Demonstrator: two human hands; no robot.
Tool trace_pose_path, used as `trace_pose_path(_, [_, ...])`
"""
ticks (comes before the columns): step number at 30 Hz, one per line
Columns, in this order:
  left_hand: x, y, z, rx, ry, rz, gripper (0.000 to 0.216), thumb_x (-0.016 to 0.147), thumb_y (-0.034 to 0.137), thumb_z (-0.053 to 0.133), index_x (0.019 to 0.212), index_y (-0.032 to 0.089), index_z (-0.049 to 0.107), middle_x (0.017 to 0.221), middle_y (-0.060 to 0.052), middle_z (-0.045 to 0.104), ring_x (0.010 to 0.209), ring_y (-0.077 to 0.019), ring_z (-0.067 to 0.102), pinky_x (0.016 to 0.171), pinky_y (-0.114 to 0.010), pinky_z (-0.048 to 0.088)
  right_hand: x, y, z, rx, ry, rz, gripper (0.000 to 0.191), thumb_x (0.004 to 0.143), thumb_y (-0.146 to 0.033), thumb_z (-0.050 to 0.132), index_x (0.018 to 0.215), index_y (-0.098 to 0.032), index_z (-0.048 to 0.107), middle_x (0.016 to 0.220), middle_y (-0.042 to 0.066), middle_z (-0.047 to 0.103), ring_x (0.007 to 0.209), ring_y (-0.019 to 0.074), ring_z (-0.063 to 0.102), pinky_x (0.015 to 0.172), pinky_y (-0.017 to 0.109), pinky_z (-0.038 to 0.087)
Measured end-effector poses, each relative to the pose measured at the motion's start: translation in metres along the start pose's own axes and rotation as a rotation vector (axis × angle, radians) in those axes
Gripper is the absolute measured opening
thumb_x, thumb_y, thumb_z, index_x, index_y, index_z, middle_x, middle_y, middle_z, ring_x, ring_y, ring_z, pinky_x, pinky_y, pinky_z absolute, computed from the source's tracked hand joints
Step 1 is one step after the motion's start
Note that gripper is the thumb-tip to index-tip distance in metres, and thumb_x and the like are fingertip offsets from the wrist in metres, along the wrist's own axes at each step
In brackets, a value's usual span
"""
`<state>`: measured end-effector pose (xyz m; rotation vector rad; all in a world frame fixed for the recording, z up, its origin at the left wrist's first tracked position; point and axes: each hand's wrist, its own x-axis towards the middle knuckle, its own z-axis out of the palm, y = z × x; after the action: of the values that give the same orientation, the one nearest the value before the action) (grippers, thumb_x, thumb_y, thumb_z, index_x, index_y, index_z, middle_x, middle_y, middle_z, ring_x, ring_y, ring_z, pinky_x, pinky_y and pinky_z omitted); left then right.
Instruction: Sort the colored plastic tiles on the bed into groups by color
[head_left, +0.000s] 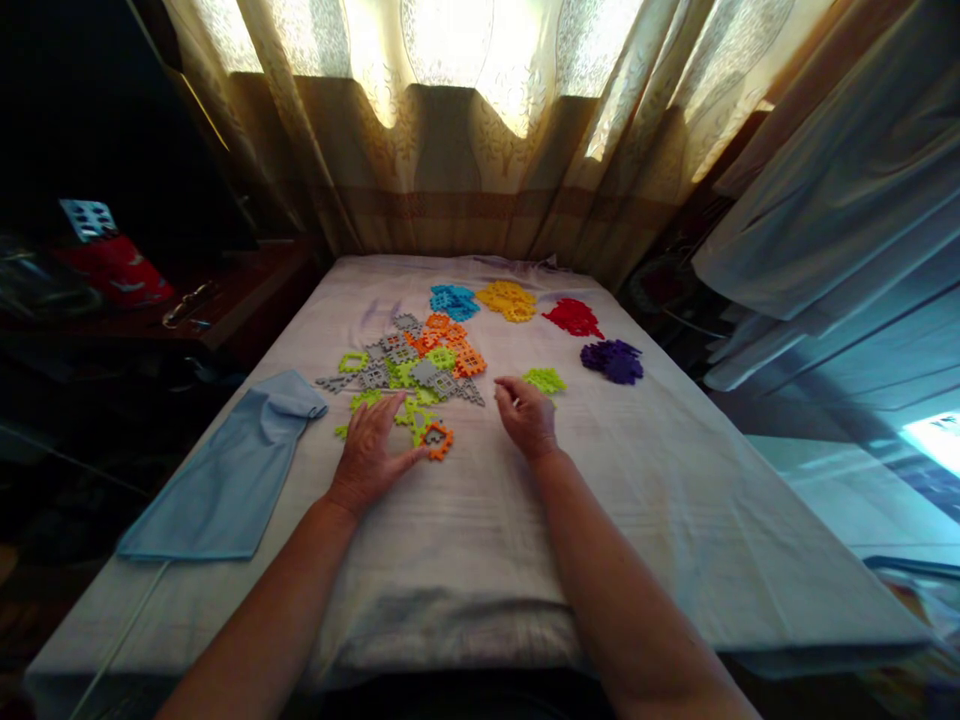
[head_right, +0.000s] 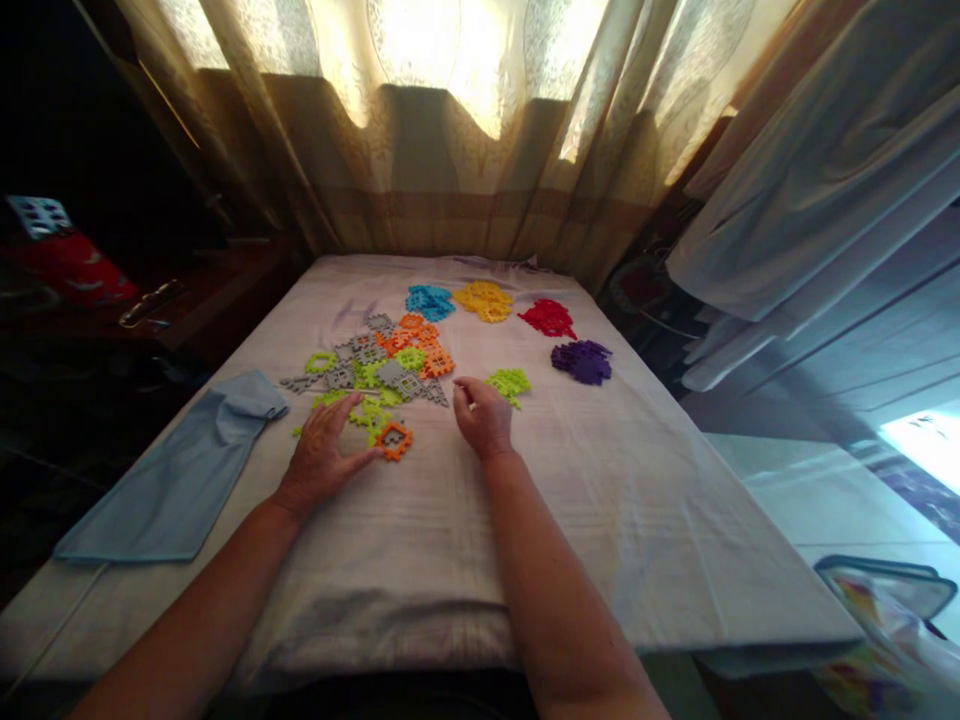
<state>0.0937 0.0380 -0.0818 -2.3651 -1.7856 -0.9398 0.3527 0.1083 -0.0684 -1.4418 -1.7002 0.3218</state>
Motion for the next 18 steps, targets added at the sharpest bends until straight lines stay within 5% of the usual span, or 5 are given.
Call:
trace_pose_path(4, [0.0, 0.013, 0.001, -0.023, 0.008, 0.065, 0.08, 0.082, 0.054, 0.066, 0.147, 0.021, 0.033, 0.143, -0.014, 0.055, 0.135, -0.0301, 0.048, 0.117, -0.051, 0.03, -0.013, -0.028, 0.01, 0.123, -0.309, -0.1, 0.025, 0.089, -0.039, 0.053, 0.087, -0.026, 0.074, 0.076, 0.001, 0.073, 0.07, 0.0165, 0.064, 0.072, 0.027, 0.047])
trace_pose_path(11, [0.001, 0.023, 0.007, -0.025, 0.037, 0.116, 0.078, 0.084, 0.052, 0.065, 0.148, 0.021, 0.033, 0.142, -0.016, 0.055, 0.132, -0.0299, 0.051, 0.117, -0.051, 0.031, -0.022, -0.043, 0.018, 0.497, -0.586, -0.011, 0.033, 0.079, -0.048, 0.065, 0.094, -0.019, 0.072, 0.059, -0.006, 0.057, 0.054, 0.0094, 0.047, 0.055, 0.022, 0.038])
trace_pose_path(15, [0.003, 0.025, 0.004, -0.028, 0.024, 0.125, 0.078, 0.083, 0.052, 0.065, 0.148, 0.022, 0.034, 0.144, -0.015, 0.052, 0.136, -0.0297, 0.047, 0.116, -0.05, 0.033, -0.017, -0.033, 0.027, 0.609, -0.564, 0.074, 0.038, 0.074, -0.048, 0.066, 0.096, -0.018, 0.07, 0.065, -0.004, 0.059, 0.057, 0.0096, 0.048, 0.057, 0.023, 0.04])
trace_pose_path(18, [0.004, 0.015, -0.005, 0.006, 0.024, 0.108, 0.064, 0.084, 0.05, 0.064, 0.139, 0.022, 0.046, 0.145, -0.013, 0.052, 0.136, -0.0294, 0.046, 0.116, -0.049, 0.032, -0.002, -0.008, 0.019, 0.573, -0.341, 0.153, 0.041, 0.073, -0.049, 0.062, 0.098, -0.018, 0.068, 0.071, -0.001, 0.064, 0.062, 0.0127, 0.053, 0.061, 0.026, 0.045])
